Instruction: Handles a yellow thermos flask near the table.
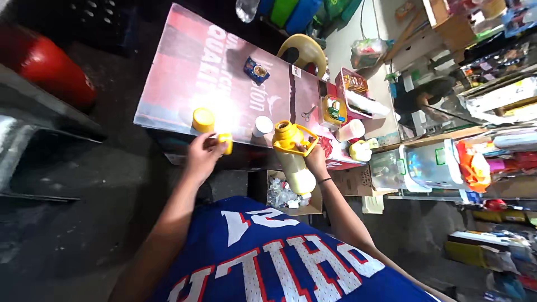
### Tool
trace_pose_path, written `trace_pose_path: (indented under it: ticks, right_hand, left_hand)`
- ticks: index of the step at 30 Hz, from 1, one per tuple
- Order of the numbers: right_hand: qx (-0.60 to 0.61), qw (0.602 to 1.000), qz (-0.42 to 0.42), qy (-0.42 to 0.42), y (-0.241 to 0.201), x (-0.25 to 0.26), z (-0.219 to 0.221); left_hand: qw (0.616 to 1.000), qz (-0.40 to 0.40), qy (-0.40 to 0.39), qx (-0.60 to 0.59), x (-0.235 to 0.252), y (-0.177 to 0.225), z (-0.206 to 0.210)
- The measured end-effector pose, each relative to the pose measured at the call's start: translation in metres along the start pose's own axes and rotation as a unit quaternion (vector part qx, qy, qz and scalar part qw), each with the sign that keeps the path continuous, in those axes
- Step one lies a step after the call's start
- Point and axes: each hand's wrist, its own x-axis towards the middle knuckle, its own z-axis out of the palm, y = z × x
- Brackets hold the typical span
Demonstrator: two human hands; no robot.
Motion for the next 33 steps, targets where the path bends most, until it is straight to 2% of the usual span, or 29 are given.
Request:
trace_pose_path:
  ticks: [4,7,11,15,17,20,22,24,28,31,33]
  right_hand:
    - [0.039,0.998,-0.023,0.033,-0.001,-0.027,-0.012]
    - [0.071,0.996,-0.025,0.038,-0.003,-0.052,-0.022]
    - [0.091,0.995,-0.019,0.037,-0.003,-0.067,-0.029]
    - [0.1,0.994,-0.003,0.033,-0.003,-0.081,-0.029]
    - [0.098,0.995,-0.008,0.034,-0.003,-0.082,-0.026]
    - [0.104,0.993,-0.015,0.046,-0.008,-0.083,-0.022]
    - [0.13,0.989,-0.017,0.069,-0.015,-0.088,-0.02]
    - [0.166,0.981,-0.01,0.098,-0.021,-0.096,-0.018]
    - [0.233,0.965,0.026,0.113,-0.027,-0.102,-0.022]
    - [0.237,0.964,0.038,0.112,-0.029,-0.107,-0.018]
    - [0.233,0.967,0.035,0.099,-0.031,-0.11,-0.015]
  left_hand:
    - [0.973,0.166,-0.093,0.128,0.051,0.079,0.071]
    - [0.935,0.236,-0.167,0.205,0.06,0.096,0.111]
    - [0.92,0.227,-0.238,0.212,0.059,0.102,0.124]
    - [0.913,0.134,-0.378,0.078,0.056,0.104,0.119]
    - [0.926,0.124,-0.355,0.029,0.044,0.1,0.129]
    - [0.967,0.162,-0.195,0.024,0.026,0.099,0.152]
    - [0.974,0.198,-0.108,-0.003,0.025,0.095,0.158]
    - [0.973,0.199,-0.109,-0.029,0.029,0.091,0.149]
    - [0.966,0.179,-0.177,-0.056,0.049,0.075,0.111]
    - [0.971,0.183,-0.112,0.103,0.07,0.047,0.087]
    - [0.944,0.167,-0.048,0.28,0.091,0.03,0.068]
